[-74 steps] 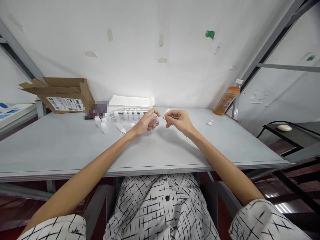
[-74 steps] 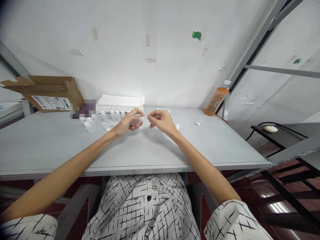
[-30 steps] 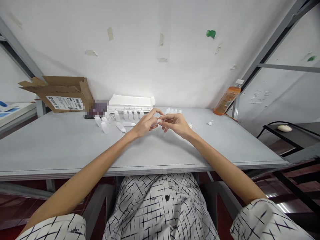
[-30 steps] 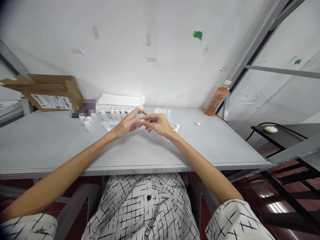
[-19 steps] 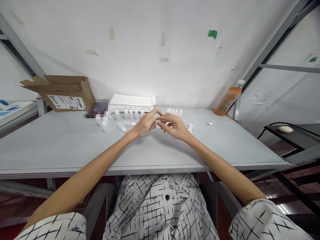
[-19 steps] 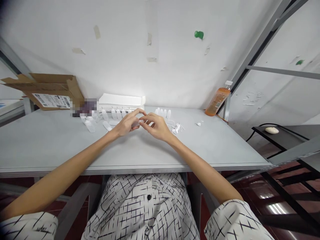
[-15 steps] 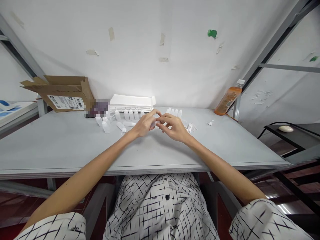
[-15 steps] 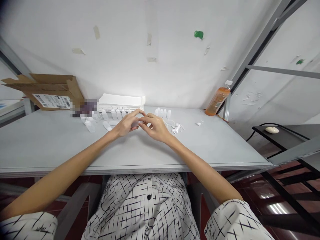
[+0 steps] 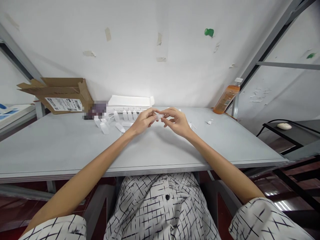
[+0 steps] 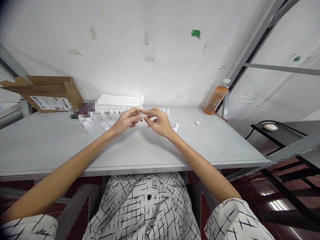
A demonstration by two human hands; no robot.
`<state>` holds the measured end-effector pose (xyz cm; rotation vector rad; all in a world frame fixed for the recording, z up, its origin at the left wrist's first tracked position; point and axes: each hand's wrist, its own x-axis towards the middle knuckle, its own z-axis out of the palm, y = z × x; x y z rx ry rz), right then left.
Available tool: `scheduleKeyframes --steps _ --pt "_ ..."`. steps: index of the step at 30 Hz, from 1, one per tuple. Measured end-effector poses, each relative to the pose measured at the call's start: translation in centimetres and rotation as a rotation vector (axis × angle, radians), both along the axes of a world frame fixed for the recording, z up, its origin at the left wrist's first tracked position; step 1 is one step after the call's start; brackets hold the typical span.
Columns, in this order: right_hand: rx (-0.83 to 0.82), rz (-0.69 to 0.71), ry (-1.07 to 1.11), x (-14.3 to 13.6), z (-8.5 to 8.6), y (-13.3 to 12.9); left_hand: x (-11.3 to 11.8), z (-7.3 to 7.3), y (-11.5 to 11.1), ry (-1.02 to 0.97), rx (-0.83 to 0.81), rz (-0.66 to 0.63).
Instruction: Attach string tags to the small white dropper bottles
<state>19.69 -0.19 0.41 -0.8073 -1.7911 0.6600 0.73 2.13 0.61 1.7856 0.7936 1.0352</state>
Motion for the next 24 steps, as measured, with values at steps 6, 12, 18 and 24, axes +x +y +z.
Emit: scheduleKeyframes --steps 6,12,18,24 --pt "-0.092 0.061 0.146 0.08 0.51 -0.14 0.19 0.62 -0.6 0.032 0.089 -0.022" --pt "-0.107 0.087 0.173 0.36 0.76 -0.08 0.2 0.88 -0.78 0.077 0.14 -0.008" --pt "-0.081 0.08 0.141 0.58 0.69 0.05 0.06 0.94 -0.78 0.125 0.188 -0.007" --pt "-0.127 0.117 0.127 0.91 0.69 0.16 -0.09 0.61 -0.56 0.145 0.222 0.013"
